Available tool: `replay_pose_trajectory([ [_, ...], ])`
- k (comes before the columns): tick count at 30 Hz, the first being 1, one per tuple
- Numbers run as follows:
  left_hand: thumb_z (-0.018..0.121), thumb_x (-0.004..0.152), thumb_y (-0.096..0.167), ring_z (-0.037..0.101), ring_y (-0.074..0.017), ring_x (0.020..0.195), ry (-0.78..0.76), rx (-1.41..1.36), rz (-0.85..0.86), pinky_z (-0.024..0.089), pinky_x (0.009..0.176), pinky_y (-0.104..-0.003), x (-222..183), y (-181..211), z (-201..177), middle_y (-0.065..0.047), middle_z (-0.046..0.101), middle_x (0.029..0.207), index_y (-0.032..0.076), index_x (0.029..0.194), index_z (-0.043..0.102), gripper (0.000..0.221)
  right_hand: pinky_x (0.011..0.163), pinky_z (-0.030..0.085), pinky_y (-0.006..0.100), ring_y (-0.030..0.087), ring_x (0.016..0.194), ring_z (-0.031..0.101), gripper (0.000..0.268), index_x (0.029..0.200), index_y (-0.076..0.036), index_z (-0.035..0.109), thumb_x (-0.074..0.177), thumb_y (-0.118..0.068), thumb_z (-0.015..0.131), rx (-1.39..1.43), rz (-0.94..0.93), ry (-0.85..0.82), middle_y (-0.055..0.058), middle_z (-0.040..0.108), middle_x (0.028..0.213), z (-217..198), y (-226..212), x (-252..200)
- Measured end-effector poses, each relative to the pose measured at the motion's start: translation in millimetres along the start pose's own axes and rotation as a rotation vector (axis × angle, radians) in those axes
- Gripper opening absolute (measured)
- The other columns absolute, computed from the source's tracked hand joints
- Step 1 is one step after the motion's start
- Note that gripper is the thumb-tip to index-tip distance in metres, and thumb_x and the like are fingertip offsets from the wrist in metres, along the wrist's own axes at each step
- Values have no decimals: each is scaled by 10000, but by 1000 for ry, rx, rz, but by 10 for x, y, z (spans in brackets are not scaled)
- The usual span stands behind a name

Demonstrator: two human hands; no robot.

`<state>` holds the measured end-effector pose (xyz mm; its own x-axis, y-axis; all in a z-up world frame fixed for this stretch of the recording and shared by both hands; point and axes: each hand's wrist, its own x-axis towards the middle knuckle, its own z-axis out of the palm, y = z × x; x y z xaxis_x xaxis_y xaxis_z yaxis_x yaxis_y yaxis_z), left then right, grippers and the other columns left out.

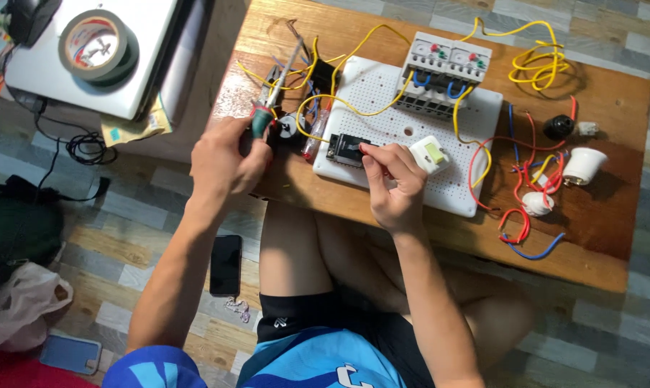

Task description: Stripping insulation from electrical wires and connecting them to a switch socket using pliers and a screwdriver.

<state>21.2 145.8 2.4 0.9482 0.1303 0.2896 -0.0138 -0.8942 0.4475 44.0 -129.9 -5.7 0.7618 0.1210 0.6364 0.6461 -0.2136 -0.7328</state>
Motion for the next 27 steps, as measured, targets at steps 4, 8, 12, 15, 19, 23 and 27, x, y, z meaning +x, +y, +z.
replay_pose_trajectory([
  [4,752,848,164,702,-206,690,157,-455,-49,545,542,-303,72,12,62,-94,698,807,138,1134,796,291,591,437,290,176,656,556,157,1103,-38,789,1018,-52,657,4,-2,6,85,676,767,0,42,-7],
  [8,730,855,159,726,-325,737,186,-478,90,570,578,-369,110,524,68,-131,690,807,107,1045,774,202,587,430,285,168,652,545,170,1109,-44,788,1027,-59,640,1,-2,7,85,672,760,-13,-53,41],
  [12,774,799,250,725,-349,803,218,-203,223,566,664,-443,78,758,377,-109,706,885,121,1069,784,299,585,442,285,178,666,572,174,1124,-32,778,1035,-66,632,-15,-25,-10,96,683,786,-23,-45,27],
  [15,827,809,329,745,-301,876,248,-174,206,589,728,-404,46,691,512,-65,745,963,150,1089,785,334,589,430,293,171,671,555,177,1126,-30,771,1049,-83,620,-10,-17,0,102,670,775,-24,-83,34],
  [19,864,809,281,755,-320,921,305,-225,217,598,784,-410,-117,713,401,-99,767,1018,107,1160,770,402,601,457,300,200,668,579,164,1130,-31,776,1030,-67,650,-34,-20,-9,101,676,786,-27,-31,12],
  [23,828,913,185,757,-316,957,330,-366,162,587,845,-390,-201,602,103,-71,774,1023,124,1099,779,202,599,448,306,196,657,570,161,1122,-36,780,1032,-60,650,-9,-24,-2,101,677,781,-17,-34,18],
  [27,899,840,389,677,-434,1008,280,-87,131,515,909,-515,-223,220,64,-198,689,1117,1,1231,698,586,607,445,305,183,665,567,161,1121,-47,783,1031,-61,651,8,-8,12,99,681,780,-13,-10,10],
])
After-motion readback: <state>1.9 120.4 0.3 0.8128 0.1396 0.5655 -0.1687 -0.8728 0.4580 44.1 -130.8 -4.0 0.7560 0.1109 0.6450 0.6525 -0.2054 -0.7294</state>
